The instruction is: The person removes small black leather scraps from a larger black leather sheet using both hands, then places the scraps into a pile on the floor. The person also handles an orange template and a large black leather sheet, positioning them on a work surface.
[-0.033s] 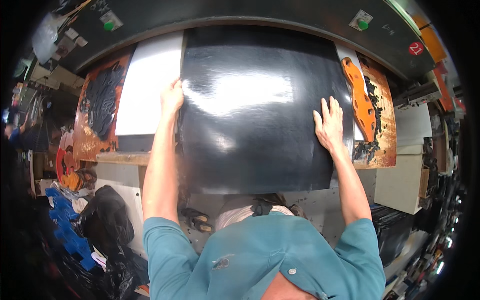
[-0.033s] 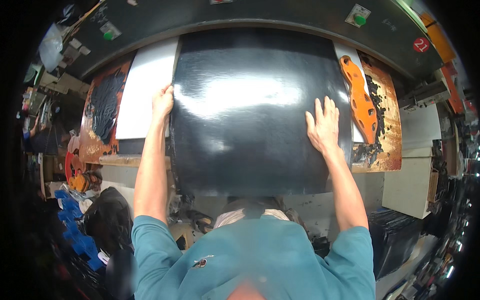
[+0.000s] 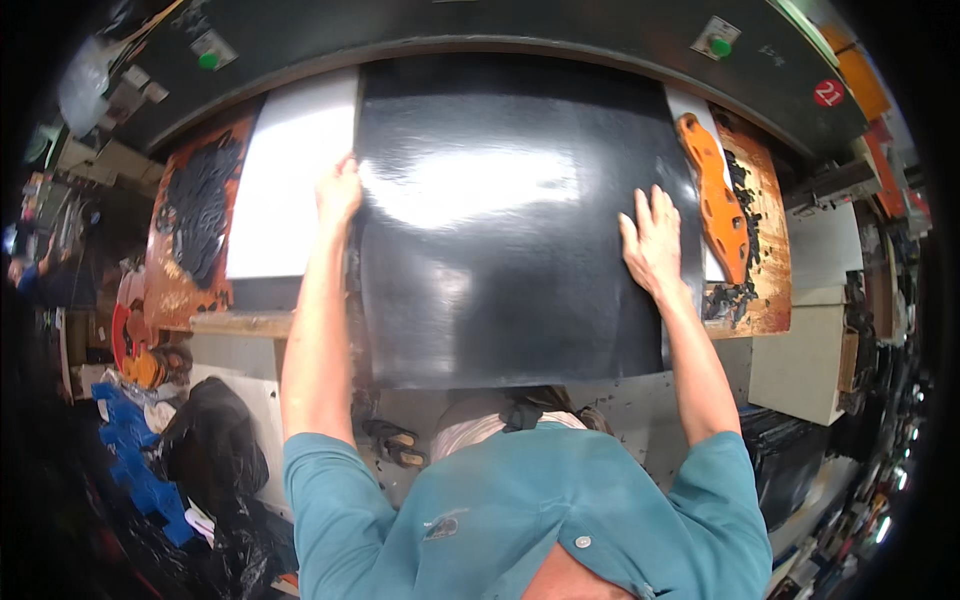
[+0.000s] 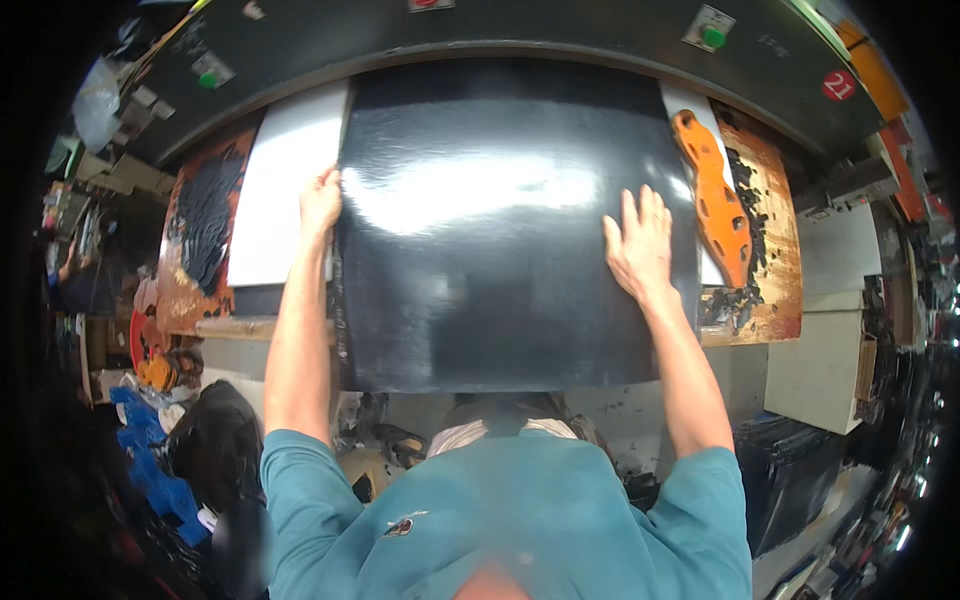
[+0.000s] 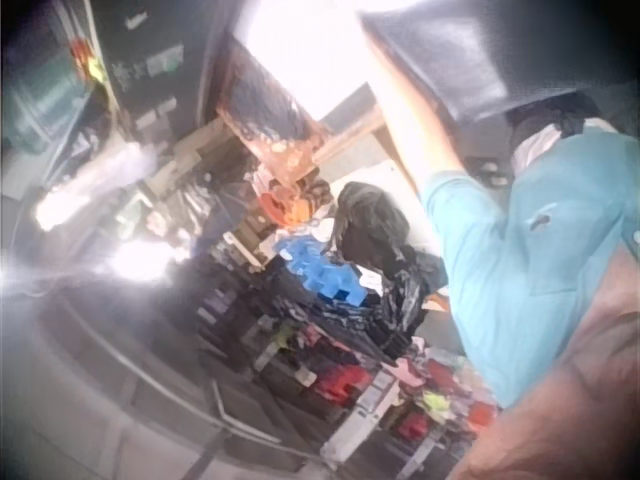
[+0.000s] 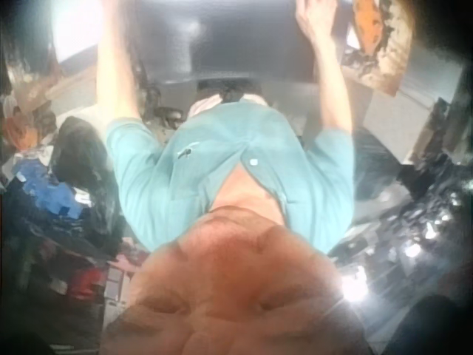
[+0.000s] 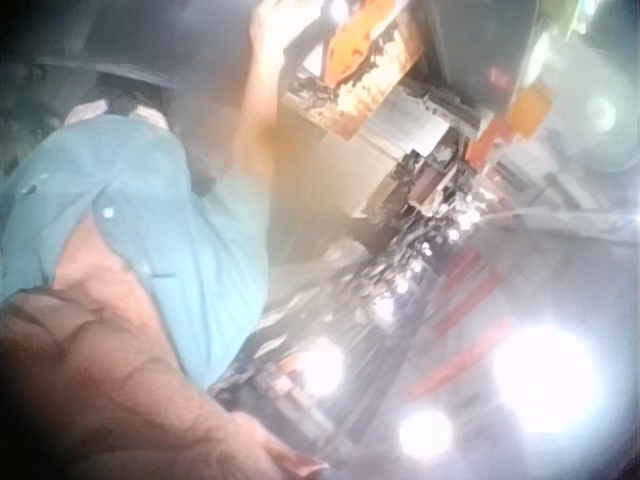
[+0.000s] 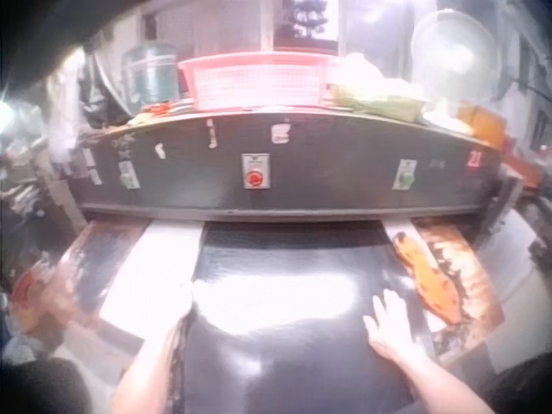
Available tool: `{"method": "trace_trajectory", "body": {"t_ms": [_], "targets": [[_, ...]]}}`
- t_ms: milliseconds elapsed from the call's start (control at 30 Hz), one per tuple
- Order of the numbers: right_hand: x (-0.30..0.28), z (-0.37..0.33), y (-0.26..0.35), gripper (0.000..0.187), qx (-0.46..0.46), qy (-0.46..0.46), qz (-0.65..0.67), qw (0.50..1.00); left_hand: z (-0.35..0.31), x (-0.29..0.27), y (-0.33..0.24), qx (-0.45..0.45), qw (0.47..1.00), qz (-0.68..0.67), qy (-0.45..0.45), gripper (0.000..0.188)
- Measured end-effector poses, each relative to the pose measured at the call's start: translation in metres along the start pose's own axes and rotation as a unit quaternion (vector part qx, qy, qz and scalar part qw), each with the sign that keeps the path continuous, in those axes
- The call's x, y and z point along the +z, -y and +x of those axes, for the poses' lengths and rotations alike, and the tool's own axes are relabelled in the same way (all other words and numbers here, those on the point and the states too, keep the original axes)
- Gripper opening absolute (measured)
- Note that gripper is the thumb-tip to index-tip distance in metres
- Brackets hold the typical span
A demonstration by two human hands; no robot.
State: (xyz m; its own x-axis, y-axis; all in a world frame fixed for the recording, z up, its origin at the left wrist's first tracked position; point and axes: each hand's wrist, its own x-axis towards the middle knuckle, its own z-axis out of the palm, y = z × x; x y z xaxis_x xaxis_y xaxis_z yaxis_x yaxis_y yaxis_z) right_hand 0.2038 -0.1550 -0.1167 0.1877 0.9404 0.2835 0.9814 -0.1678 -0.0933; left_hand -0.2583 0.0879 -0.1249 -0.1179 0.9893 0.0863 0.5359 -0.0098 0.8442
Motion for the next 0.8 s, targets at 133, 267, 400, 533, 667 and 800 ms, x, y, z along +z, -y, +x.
{"method": "trace_trajectory", "body": {"t_ms": [133,267,400,533,667,800], "targets": [[0.025,0.053,-0.003,0.056,-0.017,-0.09,-0.026,0.995,0.019,0.035,-0.058,0.151,0.967,0.198,-0.044,0.043],[0.043,0.104,-0.003,0.061,0.046,-0.058,0.032,0.997,-0.062,0.105,-0.123,0.314,0.924,0.215,0.049,0.052],[0.04,0.141,-0.005,0.062,0.075,-0.039,0.093,0.992,-0.135,0.163,-0.159,0.37,0.852,0.322,0.181,0.07],[-0.002,0.118,-0.052,0.072,-0.008,0.04,0.333,0.942,-0.117,0.161,-0.16,0.338,0.869,0.319,0.169,0.073],[-0.069,0.047,-0.141,0.114,-0.016,0.002,0.034,0.999,-0.092,0.157,-0.153,0.371,0.866,0.291,0.165,0.071],[-0.083,0.008,-0.187,0.131,0.147,0.182,0.1,0.967,-0.084,0.166,-0.158,0.374,0.861,0.298,0.172,0.073]]}}
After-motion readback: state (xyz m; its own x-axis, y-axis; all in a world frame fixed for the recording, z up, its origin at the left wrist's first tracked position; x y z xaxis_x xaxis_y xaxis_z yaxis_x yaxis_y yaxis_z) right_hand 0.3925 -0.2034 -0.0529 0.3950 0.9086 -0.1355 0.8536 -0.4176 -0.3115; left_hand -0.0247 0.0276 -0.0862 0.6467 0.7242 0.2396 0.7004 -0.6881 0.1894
